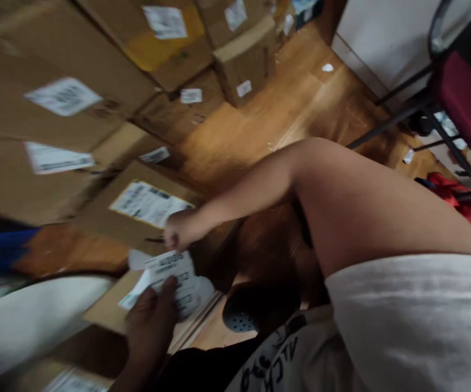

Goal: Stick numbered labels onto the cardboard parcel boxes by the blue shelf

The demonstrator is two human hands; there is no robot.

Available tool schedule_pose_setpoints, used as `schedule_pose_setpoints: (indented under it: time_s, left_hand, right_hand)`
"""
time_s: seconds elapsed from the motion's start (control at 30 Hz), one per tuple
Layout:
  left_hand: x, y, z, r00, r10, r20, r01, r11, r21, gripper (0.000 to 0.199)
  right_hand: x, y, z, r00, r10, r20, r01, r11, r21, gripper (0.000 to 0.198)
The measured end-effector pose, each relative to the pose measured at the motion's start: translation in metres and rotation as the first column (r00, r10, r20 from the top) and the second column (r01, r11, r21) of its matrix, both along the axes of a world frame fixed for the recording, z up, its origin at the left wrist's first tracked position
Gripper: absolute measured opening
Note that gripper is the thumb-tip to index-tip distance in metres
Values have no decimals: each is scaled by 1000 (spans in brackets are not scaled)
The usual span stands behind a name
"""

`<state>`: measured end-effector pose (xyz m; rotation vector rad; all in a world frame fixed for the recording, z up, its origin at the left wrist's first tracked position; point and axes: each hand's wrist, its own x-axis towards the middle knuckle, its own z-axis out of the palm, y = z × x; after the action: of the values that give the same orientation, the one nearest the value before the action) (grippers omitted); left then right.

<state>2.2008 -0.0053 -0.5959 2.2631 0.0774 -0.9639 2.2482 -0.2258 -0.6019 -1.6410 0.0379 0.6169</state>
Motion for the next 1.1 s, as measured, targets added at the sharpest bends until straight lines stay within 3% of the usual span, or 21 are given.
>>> schedule_pose_setpoints:
  time_s: [0.07,0.17,0.33,0.53,0.67,0.73,0.8,0.87,0.97,1.03,1.1]
  left_hand:
    - [-5,-8,7,994,46,-103,-52,997,-54,52]
    - [-11,-11,10,982,50,-181,-75,987,-139,59]
    - [-13,-6,8,974,58,-217,-104,972,-211,68]
    - [-10,-8,7,973,97,-209,-140,970,-201,74]
    - [-9,-8,6,962,121,-244,-175,961,-214,73]
    - [-2,-5,9,951,21,-309,-100,965,-242,65]
    - [12,1,16,881,-235,-411,110,946,-305,53]
    - [27,7,25,728,-517,-450,391,853,-347,41]
    - [44,12,37,482,-777,-405,751,604,-267,34]
    - [48,11,42,353,-850,-391,872,451,-191,42]
    - [49,7,45,293,-873,-390,913,377,-157,51]
  right_hand:
    - [-11,-11,-1,989,147,-21,-148,989,-21,16]
    - [-19,-18,-9,976,216,-25,-217,975,-43,13]
    - [-23,-12,-17,977,205,-56,-208,976,-66,14]
    - [-16,-10,-26,976,212,-56,-215,975,-62,12]
    - [-20,-8,-18,986,161,-45,-165,980,-106,7]
    - [-36,-1,-9,998,51,-19,-54,987,-154,8]
    - [-64,10,-2,997,-73,-8,71,985,-154,13]
    - [-99,26,-4,989,-115,-88,109,991,-73,13]
    - [-146,50,-28,927,-270,-259,238,960,-148,14]
    - [-167,60,-55,893,-355,-277,294,926,-238,12]
    - [-178,61,-85,881,-429,-198,361,882,-305,12]
